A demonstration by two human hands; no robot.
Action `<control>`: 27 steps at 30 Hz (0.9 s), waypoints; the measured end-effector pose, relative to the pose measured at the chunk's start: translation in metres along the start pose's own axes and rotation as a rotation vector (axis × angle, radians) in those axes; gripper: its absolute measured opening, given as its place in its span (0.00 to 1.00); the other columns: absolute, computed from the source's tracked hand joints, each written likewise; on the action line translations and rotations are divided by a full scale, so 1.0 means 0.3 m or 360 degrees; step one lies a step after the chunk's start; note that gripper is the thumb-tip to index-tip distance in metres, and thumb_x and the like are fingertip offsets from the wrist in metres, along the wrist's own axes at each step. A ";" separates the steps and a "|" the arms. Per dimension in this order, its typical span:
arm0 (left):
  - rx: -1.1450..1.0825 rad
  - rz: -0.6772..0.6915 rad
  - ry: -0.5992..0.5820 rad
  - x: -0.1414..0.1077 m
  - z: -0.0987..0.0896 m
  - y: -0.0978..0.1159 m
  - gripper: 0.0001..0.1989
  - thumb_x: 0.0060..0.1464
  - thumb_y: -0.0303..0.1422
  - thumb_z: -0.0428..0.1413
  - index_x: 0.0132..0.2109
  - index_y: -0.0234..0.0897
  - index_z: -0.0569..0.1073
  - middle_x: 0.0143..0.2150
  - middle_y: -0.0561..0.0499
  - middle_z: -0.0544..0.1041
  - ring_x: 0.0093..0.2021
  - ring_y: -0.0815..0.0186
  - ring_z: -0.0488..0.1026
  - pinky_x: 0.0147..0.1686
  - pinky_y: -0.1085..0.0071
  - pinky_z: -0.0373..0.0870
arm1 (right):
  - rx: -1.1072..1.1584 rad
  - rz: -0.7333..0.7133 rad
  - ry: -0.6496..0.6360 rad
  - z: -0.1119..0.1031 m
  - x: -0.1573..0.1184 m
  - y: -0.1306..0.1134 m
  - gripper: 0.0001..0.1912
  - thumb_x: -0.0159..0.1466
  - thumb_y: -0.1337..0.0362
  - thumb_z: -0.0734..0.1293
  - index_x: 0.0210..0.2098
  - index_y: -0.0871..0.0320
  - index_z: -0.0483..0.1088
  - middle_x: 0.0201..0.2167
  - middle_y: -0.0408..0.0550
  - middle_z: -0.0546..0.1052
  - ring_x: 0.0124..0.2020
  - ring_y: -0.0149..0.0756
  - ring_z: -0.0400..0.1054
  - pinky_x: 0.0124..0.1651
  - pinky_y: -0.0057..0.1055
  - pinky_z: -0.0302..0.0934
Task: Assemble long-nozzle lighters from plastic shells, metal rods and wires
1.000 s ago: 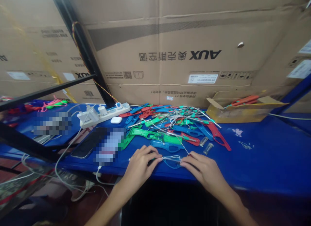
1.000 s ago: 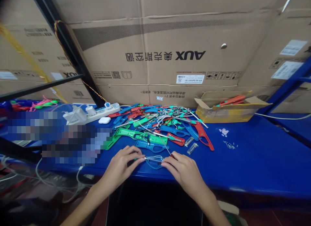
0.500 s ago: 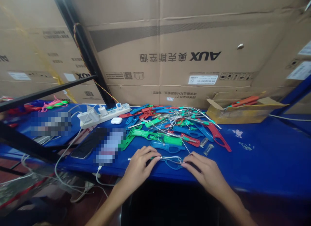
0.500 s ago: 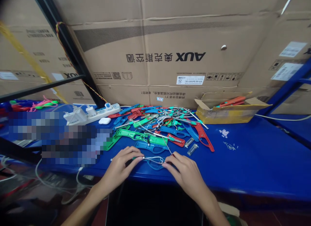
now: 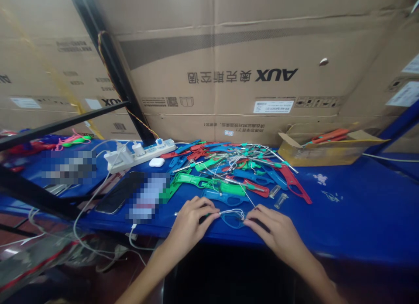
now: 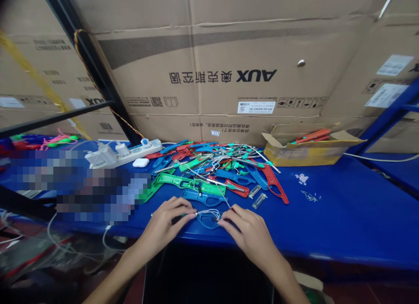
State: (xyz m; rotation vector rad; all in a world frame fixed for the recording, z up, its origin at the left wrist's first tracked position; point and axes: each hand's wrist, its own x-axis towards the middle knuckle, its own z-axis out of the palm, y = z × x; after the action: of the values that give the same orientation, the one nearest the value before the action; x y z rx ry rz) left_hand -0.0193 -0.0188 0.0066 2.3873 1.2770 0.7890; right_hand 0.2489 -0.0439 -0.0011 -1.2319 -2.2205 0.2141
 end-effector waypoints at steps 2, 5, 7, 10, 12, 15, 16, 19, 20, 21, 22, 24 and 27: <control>0.0044 0.0013 0.0006 0.003 0.005 0.009 0.07 0.68 0.35 0.57 0.44 0.45 0.81 0.44 0.53 0.80 0.42 0.61 0.74 0.44 0.63 0.63 | -0.0002 -0.0005 -0.0005 0.000 -0.001 0.000 0.16 0.76 0.53 0.59 0.41 0.52 0.75 0.36 0.45 0.78 0.33 0.35 0.75 0.38 0.29 0.67; 0.0048 0.0042 0.0023 0.006 0.012 0.013 0.08 0.69 0.34 0.56 0.44 0.43 0.81 0.44 0.52 0.79 0.43 0.61 0.74 0.45 0.63 0.64 | -0.0001 -0.0001 -0.0002 0.000 -0.002 0.000 0.16 0.76 0.53 0.59 0.41 0.51 0.75 0.36 0.44 0.79 0.33 0.35 0.75 0.38 0.29 0.67; 0.0006 0.0045 0.0046 0.008 0.014 0.008 0.09 0.70 0.34 0.55 0.44 0.42 0.80 0.45 0.52 0.80 0.43 0.61 0.74 0.46 0.63 0.64 | 0.0002 0.0004 0.0005 0.000 -0.002 0.001 0.16 0.76 0.53 0.59 0.41 0.51 0.75 0.37 0.44 0.79 0.34 0.36 0.76 0.39 0.30 0.67; -0.0100 0.0017 0.0027 0.016 0.009 -0.003 0.10 0.71 0.33 0.54 0.44 0.42 0.80 0.45 0.53 0.81 0.44 0.62 0.75 0.48 0.64 0.65 | -0.0001 -0.0015 0.0029 0.000 -0.002 0.001 0.17 0.76 0.53 0.58 0.41 0.51 0.75 0.38 0.44 0.80 0.35 0.36 0.77 0.39 0.30 0.68; -0.0145 -0.0010 0.0002 0.023 0.004 -0.009 0.10 0.71 0.33 0.53 0.43 0.42 0.80 0.44 0.54 0.81 0.45 0.62 0.76 0.51 0.64 0.65 | -0.0010 -0.0022 0.0047 -0.001 -0.001 0.000 0.18 0.76 0.52 0.58 0.41 0.51 0.76 0.38 0.44 0.81 0.35 0.36 0.77 0.39 0.29 0.68; -0.0155 -0.0046 -0.0017 0.033 -0.001 -0.012 0.11 0.71 0.33 0.52 0.42 0.42 0.80 0.44 0.53 0.81 0.45 0.61 0.76 0.50 0.64 0.66 | -0.0033 -0.0030 0.0061 -0.003 0.001 -0.002 0.19 0.76 0.52 0.57 0.41 0.51 0.76 0.37 0.44 0.81 0.34 0.35 0.77 0.39 0.29 0.68; -0.0161 -0.0054 -0.0022 0.035 -0.002 -0.012 0.12 0.71 0.33 0.52 0.42 0.42 0.80 0.44 0.53 0.81 0.45 0.61 0.75 0.49 0.64 0.67 | -0.0038 -0.0035 0.0065 -0.004 0.002 -0.003 0.20 0.77 0.52 0.57 0.41 0.51 0.76 0.37 0.44 0.81 0.34 0.35 0.77 0.39 0.29 0.68; -0.0195 -0.0053 -0.0022 0.037 -0.004 -0.011 0.12 0.71 0.33 0.52 0.42 0.41 0.80 0.44 0.52 0.81 0.45 0.61 0.75 0.48 0.65 0.68 | -0.0041 -0.0033 0.0071 -0.006 0.004 -0.002 0.20 0.77 0.52 0.56 0.40 0.52 0.76 0.36 0.44 0.81 0.33 0.35 0.77 0.38 0.29 0.68; -0.0205 -0.0046 -0.0019 0.038 -0.004 -0.011 0.12 0.71 0.33 0.51 0.41 0.41 0.79 0.44 0.52 0.81 0.45 0.61 0.75 0.48 0.65 0.68 | -0.0042 -0.0034 0.0073 -0.006 0.004 -0.001 0.20 0.77 0.52 0.56 0.40 0.52 0.76 0.36 0.44 0.81 0.33 0.35 0.77 0.38 0.29 0.68; -0.0211 -0.0035 -0.0018 0.038 -0.005 -0.011 0.12 0.71 0.33 0.51 0.41 0.41 0.79 0.43 0.52 0.81 0.45 0.62 0.75 0.48 0.66 0.68 | -0.0044 -0.0032 0.0070 -0.005 0.004 -0.001 0.20 0.77 0.51 0.56 0.40 0.52 0.76 0.36 0.44 0.81 0.33 0.35 0.77 0.39 0.29 0.68; -0.0213 -0.0027 -0.0017 0.039 -0.006 -0.011 0.12 0.71 0.33 0.51 0.41 0.41 0.79 0.43 0.52 0.80 0.45 0.62 0.75 0.48 0.66 0.68 | -0.0046 -0.0030 0.0070 -0.005 0.004 0.000 0.21 0.77 0.51 0.56 0.40 0.52 0.76 0.37 0.44 0.81 0.34 0.35 0.77 0.39 0.29 0.68; -0.0211 -0.0011 -0.0019 0.039 -0.009 -0.012 0.12 0.71 0.33 0.51 0.41 0.41 0.79 0.43 0.52 0.80 0.44 0.62 0.75 0.47 0.66 0.68 | -0.0046 -0.0025 0.0071 -0.005 0.004 -0.001 0.20 0.77 0.51 0.56 0.40 0.52 0.76 0.37 0.44 0.81 0.34 0.35 0.77 0.40 0.29 0.68; -0.0218 0.0006 -0.0029 0.038 -0.011 -0.015 0.12 0.71 0.33 0.51 0.42 0.41 0.79 0.43 0.52 0.81 0.45 0.62 0.75 0.48 0.66 0.68 | -0.0035 -0.0019 0.0065 -0.004 0.003 -0.002 0.20 0.77 0.51 0.57 0.40 0.52 0.76 0.37 0.44 0.81 0.34 0.35 0.77 0.40 0.29 0.68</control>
State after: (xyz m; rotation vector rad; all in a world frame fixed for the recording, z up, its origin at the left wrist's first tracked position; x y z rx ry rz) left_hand -0.0192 -0.0067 0.0104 2.2838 1.1722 0.8262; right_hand 0.2488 -0.0438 0.0005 -1.2236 -2.2000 0.1589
